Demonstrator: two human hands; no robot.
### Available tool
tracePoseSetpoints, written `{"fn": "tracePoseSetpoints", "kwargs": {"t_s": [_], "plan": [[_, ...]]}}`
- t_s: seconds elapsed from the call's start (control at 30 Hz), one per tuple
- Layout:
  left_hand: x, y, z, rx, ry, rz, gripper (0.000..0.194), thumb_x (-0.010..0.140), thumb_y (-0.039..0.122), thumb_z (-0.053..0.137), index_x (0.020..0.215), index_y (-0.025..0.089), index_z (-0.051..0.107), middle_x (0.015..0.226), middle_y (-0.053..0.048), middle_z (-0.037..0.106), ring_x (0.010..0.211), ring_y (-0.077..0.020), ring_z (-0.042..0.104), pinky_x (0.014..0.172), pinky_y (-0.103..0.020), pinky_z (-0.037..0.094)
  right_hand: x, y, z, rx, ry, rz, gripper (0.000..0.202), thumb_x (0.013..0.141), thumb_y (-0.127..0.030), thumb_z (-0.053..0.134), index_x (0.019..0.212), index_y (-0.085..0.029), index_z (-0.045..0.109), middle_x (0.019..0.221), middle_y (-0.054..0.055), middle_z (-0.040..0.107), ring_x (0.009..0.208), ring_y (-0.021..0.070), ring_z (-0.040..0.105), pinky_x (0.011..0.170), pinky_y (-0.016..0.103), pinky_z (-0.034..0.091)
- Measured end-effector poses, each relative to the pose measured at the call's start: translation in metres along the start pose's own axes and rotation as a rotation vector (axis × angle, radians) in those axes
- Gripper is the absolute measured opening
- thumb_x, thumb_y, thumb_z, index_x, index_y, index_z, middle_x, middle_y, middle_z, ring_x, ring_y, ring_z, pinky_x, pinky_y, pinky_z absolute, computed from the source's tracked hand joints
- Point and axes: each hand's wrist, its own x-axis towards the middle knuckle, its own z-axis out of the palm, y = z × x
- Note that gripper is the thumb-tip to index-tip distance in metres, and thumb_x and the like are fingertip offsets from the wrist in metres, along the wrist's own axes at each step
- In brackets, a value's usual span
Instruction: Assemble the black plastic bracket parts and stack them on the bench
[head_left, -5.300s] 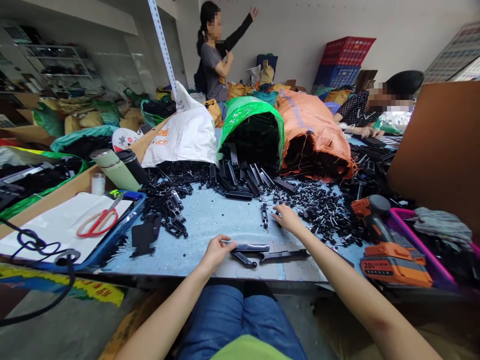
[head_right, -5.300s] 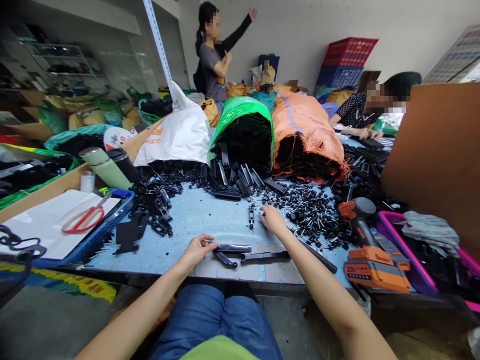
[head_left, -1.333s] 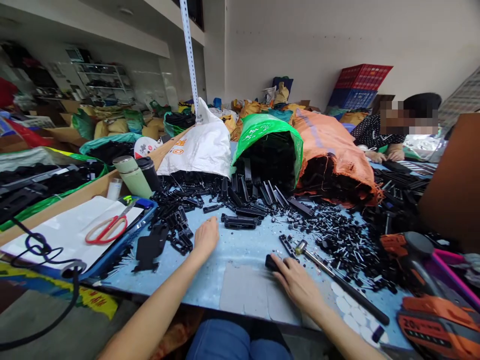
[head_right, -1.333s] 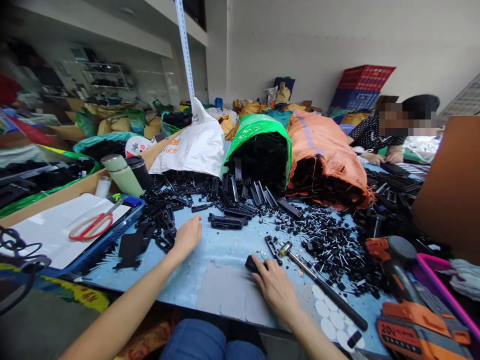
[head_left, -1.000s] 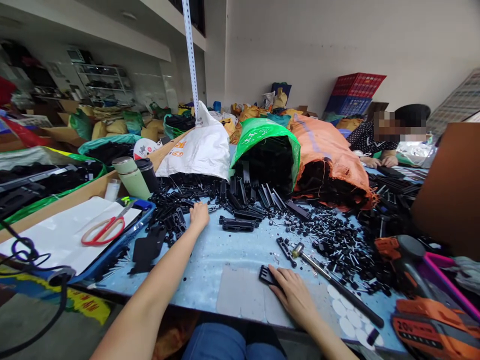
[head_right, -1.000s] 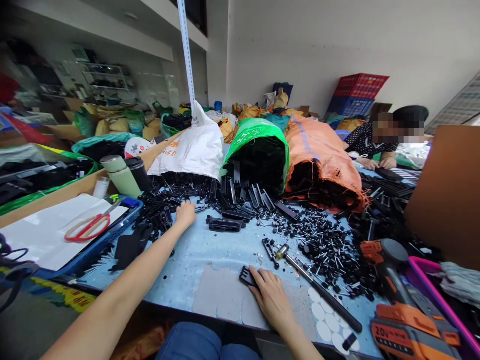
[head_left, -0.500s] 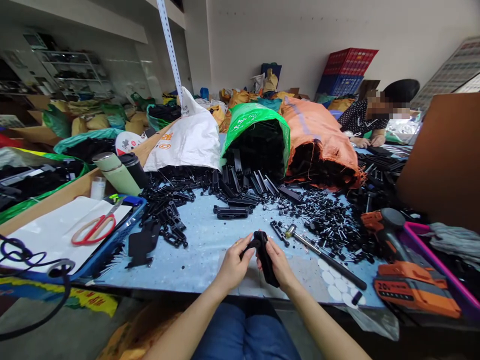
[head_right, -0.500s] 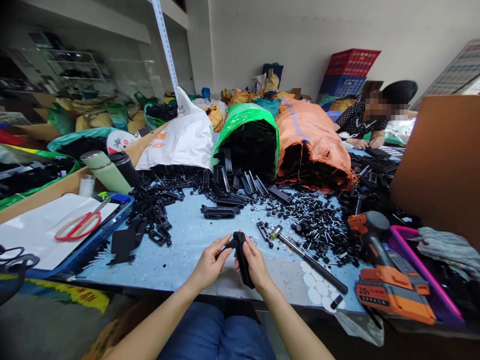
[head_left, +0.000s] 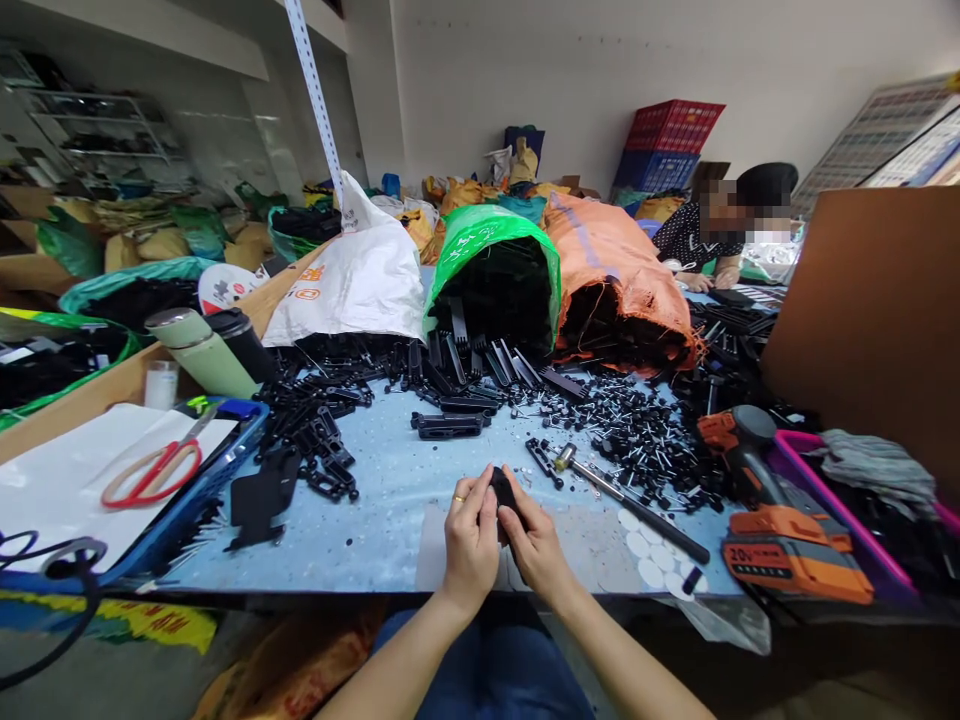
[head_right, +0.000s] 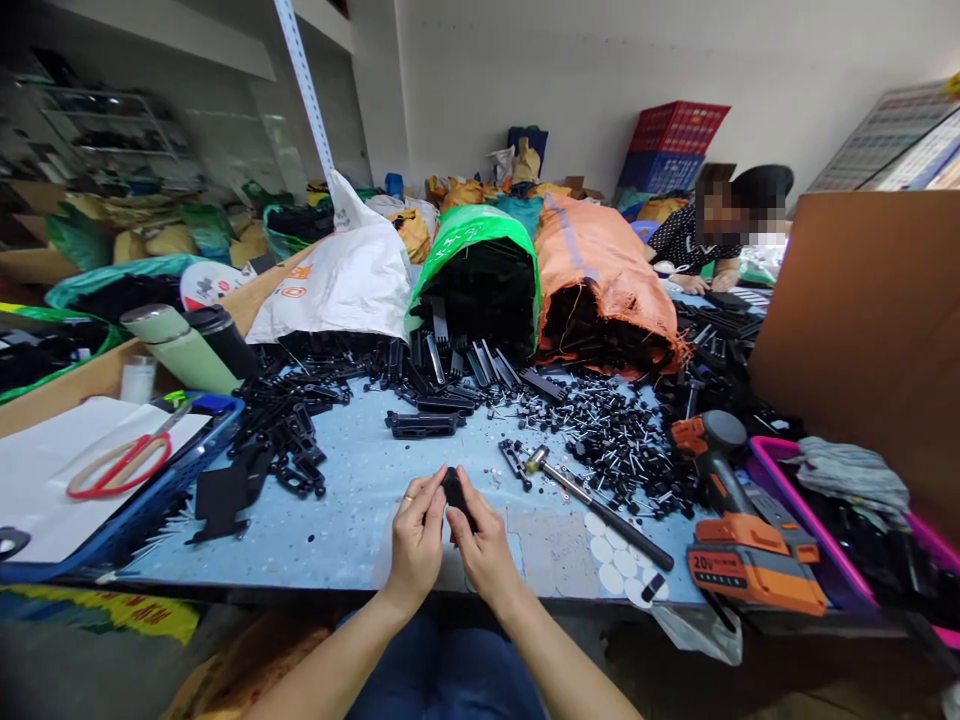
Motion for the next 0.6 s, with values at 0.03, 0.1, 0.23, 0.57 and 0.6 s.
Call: {"fn": "tracePoseSetpoints", "kwargs": {"t_s": [0.03,0.1,0.23,0.57,0.6], "plan": [[0.001,-0.002,0.001,0.005,-0.001,-0.015,0.033,0.092,0.028,0.035,0.117,0.019,0.055,0.1,-0.01,0.056,0.093,-0.0176,0.055,0.081,-0.033,0.047,-0.001,0.0,0.004,-0.016,0.031,-0.002,0.051,0.09,-0.039,0.041,0.138,-0.024,0.034,0.12,0.01,0.055,0.095,0.0211,0.058,0.081,0.035,0.049],[0.0,-0.011,0.001,0.023,-0.001,-0.061,0.033,0.092,0.029,0.035,0.117,0.018,0.054,0.105,-0.011,0.055,0.097,-0.0186,0.054,0.085,-0.034,0.046,0.003,0.004,0.007,-0.044,0.031,-0.001,0.05,0.092,-0.039,0.038,0.138,-0.023,0.033,0.127,0.009,0.051,0.11,0.022,0.051,0.09,0.036,0.045],[-0.011,-0.038,-0.002,0.057,-0.036,-0.324,0.038,0.09,0.035,0.034,0.122,0.017,0.045,0.104,-0.011,0.056,0.087,-0.0193,0.06,0.072,-0.035,0.052,0.034,0.024,-0.017,-0.393,-0.163,0.008,0.044,0.092,-0.039,0.035,0.134,-0.024,0.04,0.12,0.009,0.056,0.107,0.0223,0.053,0.09,0.039,0.044],[0.007,-0.045,-0.023,0.687,-0.829,0.312,0.053,0.074,0.0,0.042,0.118,0.029,0.053,0.113,-0.005,0.058,0.117,-0.0256,0.044,0.103,-0.058,0.02,0.112,0.08,-0.082,-1.207,-0.068,-0.116,0.026,0.088,-0.028,0.044,0.105,-0.015,0.06,0.13,0.012,0.046,0.125,0.0265,0.031,0.105,0.047,0.015],[0.011,-0.044,-0.022,0.723,-0.855,0.312,0.05,0.076,0.001,0.041,0.116,0.027,0.054,0.104,-0.005,0.061,0.108,-0.0239,0.05,0.102,-0.057,0.023,0.127,0.08,-0.086,-1.158,-0.021,-0.1,0.028,0.09,-0.029,0.042,0.11,-0.017,0.057,0.132,0.01,0.044,0.126,0.0249,0.03,0.106,0.046,0.015]]}}
